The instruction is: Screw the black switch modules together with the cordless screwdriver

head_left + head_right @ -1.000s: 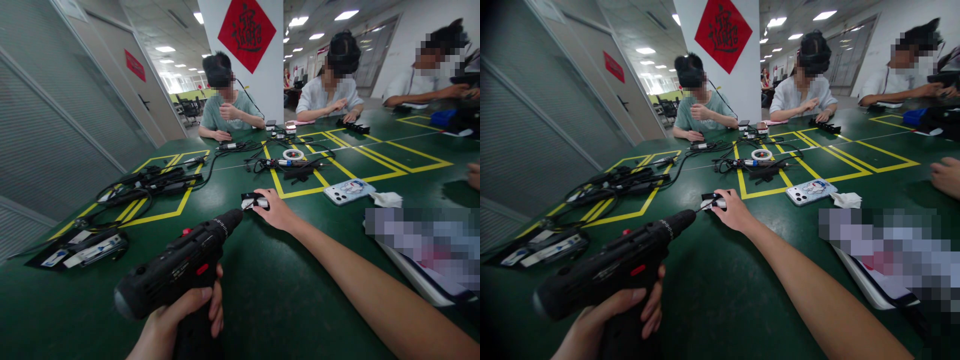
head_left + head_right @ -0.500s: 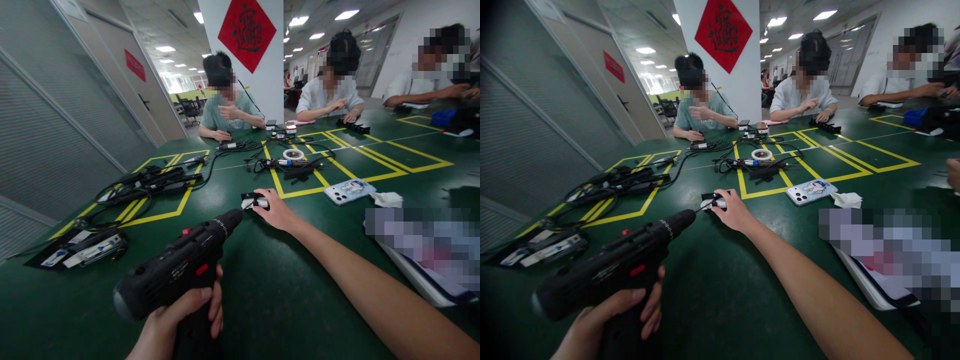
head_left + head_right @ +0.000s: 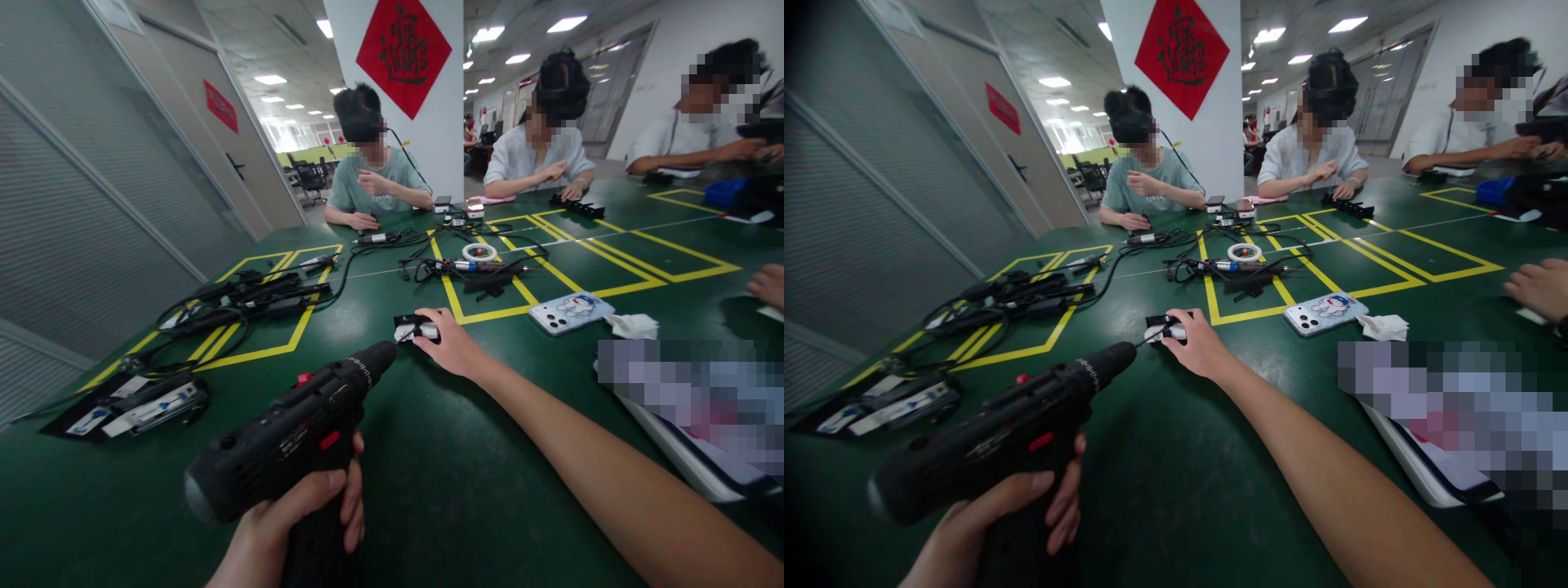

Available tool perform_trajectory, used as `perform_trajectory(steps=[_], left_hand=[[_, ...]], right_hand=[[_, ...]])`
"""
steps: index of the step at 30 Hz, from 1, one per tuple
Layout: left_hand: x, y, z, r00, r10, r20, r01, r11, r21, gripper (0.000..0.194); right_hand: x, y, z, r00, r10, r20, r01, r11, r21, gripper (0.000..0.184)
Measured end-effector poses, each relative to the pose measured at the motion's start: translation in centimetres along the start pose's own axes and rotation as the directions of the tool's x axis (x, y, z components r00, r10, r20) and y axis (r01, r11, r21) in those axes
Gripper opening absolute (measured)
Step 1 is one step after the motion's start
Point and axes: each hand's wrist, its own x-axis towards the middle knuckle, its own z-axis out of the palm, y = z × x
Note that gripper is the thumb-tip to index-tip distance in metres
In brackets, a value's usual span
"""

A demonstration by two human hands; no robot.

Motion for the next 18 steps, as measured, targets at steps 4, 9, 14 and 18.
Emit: perform_trajectory(steps=[4, 9, 14, 18], left_hand=[[0.01, -0.02, -0.03, 1.000, 0.004, -0.005, -0.004, 1.000, 0.008, 0.020], [0.05, -0.04, -0.06, 1.000, 0.002, -0.010, -0.002, 1.000, 0.019, 0.020], [0.04, -0.04, 0.01, 1.000, 0.005, -0.016, -0.005, 1.000, 0.011, 0.021], [0.03, -0.01, 0.07, 1.000, 0.005, -0.017, -0.004, 1.000, 0.017, 0.020]], right_hand=[[0.00, 0.11, 0.08, 1.000, 0.006, -0.003, -0.006, 1.000, 0.001, 0.045], [0.07, 0.26, 0.21, 1.000, -0.003, -0.009, 0.003, 1.000, 0.010, 0.046], [0.10, 0.28, 0.24, 1.000, -0.016, -0.018, 0.016, 1.000, 0.010, 0.045], [0.07, 0.14, 0.12, 1.000, -0.010, -0.013, 0.010, 1.000, 0.003, 0.045]])
